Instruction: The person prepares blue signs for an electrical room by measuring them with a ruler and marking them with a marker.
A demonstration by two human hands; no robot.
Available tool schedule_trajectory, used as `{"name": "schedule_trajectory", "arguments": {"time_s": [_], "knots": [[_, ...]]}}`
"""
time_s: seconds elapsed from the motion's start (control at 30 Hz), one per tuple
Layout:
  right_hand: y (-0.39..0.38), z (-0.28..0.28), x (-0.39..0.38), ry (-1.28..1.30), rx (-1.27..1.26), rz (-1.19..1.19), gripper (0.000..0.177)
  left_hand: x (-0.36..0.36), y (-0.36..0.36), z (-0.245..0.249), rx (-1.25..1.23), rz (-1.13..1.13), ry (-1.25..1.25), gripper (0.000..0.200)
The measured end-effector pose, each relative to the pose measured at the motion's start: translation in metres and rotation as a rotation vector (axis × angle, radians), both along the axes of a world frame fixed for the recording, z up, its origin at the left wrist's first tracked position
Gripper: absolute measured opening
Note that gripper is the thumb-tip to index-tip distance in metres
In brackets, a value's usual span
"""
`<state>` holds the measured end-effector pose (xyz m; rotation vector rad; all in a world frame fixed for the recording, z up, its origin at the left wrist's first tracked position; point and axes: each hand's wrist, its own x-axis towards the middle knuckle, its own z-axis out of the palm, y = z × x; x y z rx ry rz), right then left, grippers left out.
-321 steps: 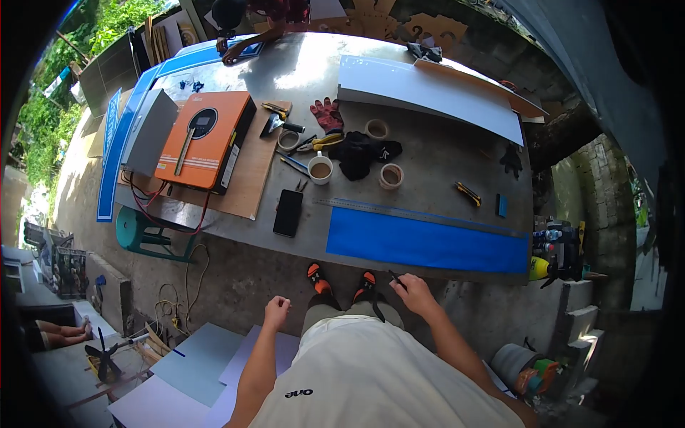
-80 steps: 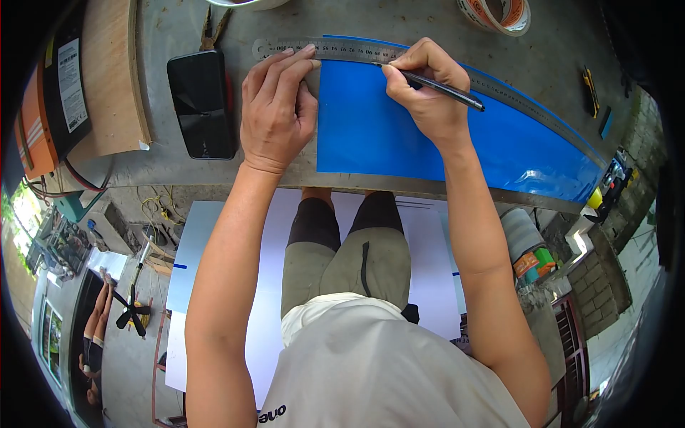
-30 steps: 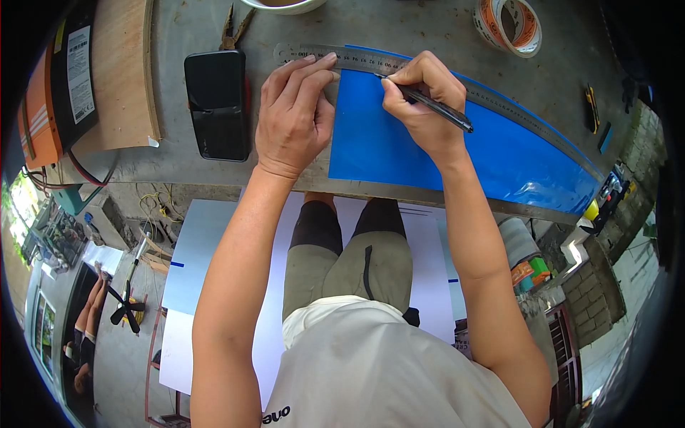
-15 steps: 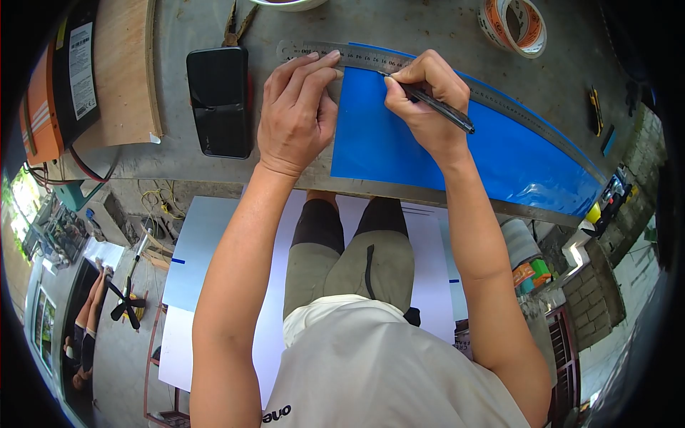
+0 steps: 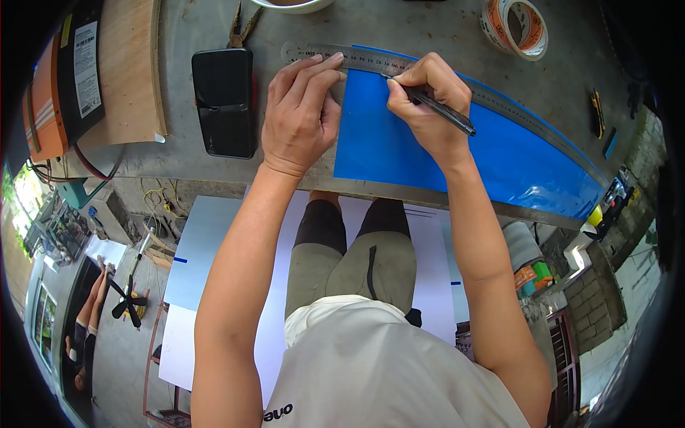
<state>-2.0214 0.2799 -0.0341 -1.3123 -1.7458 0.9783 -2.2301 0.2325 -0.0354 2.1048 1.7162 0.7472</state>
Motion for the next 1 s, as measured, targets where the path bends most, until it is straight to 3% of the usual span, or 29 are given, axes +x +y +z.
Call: {"name": "schedule_trajectory", "arguments": {"time_s": [0.27, 0.37, 0.43, 0.5, 0.63, 0.87, 1.0], "knots": [[0.001, 0.000, 0.001, -0.002, -0.008, 0.005, 0.017, 0.001, 0.000, -0.001, 0.006, 0.007, 0.001, 0.032], [0.000, -0.001, 0.003, 0.110, -0.075, -0.007, 0.016, 0.000, 0.000, -0.002, 0.014, 0.007, -0.001, 0.032], [-0.001, 0.002, 0.006, 0.402, -0.328, -0.096, 0.014, 0.000, 0.000, -0.001, 0.026, 0.010, 0.004, 0.032], [0.002, 0.001, 0.015, 0.429, -0.341, -0.065, 0.013, 0.000, 0.000, 0.001, 0.005, 0.006, -0.005, 0.033], [0.005, 0.006, 0.012, 0.341, -0.397, -0.068, 0.014, -0.003, -0.001, 0.001, 0.007, -0.012, -0.020, 0.033], [0.005, -0.032, 0.029, 0.117, -0.207, 0.110, 0.014, 0.001, -0.005, -0.024, 0.203, 0.055, -0.114, 0.032], [0.009, -0.027, 0.023, 0.055, -0.149, 0.140, 0.017, 0.000, -0.005, -0.016, 0.209, 0.060, -0.024, 0.030]]}}
